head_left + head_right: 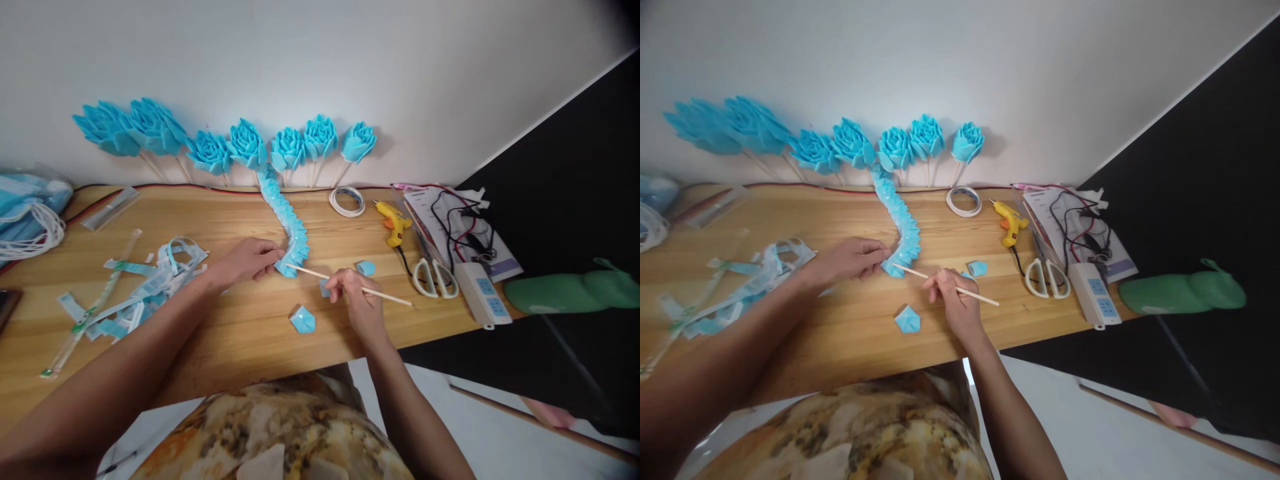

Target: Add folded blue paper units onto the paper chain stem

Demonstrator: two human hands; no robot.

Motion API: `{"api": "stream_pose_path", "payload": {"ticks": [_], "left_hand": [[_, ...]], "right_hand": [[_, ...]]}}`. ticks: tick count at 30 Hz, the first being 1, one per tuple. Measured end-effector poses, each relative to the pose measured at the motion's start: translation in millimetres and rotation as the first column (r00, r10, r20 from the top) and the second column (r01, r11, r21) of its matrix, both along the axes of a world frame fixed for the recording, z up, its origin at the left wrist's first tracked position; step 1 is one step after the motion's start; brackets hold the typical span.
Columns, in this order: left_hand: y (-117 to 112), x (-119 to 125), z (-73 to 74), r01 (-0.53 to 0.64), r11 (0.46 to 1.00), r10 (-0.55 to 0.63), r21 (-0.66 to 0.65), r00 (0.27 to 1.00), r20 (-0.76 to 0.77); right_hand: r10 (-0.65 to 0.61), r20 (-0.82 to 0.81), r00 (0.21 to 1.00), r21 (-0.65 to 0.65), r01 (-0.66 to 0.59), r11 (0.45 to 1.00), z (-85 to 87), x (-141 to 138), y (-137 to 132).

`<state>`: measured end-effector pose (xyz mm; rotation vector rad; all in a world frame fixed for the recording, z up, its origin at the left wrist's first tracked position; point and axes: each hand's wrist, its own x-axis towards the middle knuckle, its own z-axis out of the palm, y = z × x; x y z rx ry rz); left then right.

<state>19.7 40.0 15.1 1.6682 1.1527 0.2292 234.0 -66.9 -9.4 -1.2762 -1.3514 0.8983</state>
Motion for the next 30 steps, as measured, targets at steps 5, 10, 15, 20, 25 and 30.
{"api": "stream_pose_path", "payload": {"ticks": [5,10,15,20,25,30], "left_hand": [[0.8,-0.2,-1.1,0.019,1.0,-0.019,-0.023,1.0,-0.001],[1.1,-1.3,-3.8,0.015,0.999,-0.014,-0.034,1.0,0.012],[1.3,-1.4,-6.8,0.031,0.998,-0.028,-0.06,0.999,0.046],[-1.9,0.2,-3.1,-0.005,0.999,0.005,-0.047,1.0,-0.003],[-2.9,1.5,-4.3,-0.031,0.999,0.032,0.034,0.999,-0.039],[-3.2,-0.1,-0.8,0.001,0.999,0.004,0.041,0.993,-0.115]], "right_hand": [[-0.01,0.008,1.0,-0.007,0.01,1.0,-0.1,0.2,-0.6],[-0.015,0.016,1.0,-0.012,0.015,1.0,1.2,-0.5,-0.6],[-0.007,-0.001,1.0,-0.004,0.007,1.0,2.2,-0.6,-1.1],[-0.011,-0.028,1.0,-0.016,0.011,1.0,2.2,-1.4,-0.7],[-0.155,-0.253,0.955,0.01,0.163,0.987,-5.3,2.6,2.3],[-0.196,-0.073,0.978,0.111,0.203,0.973,-7.5,12.0,-7.2]]}}
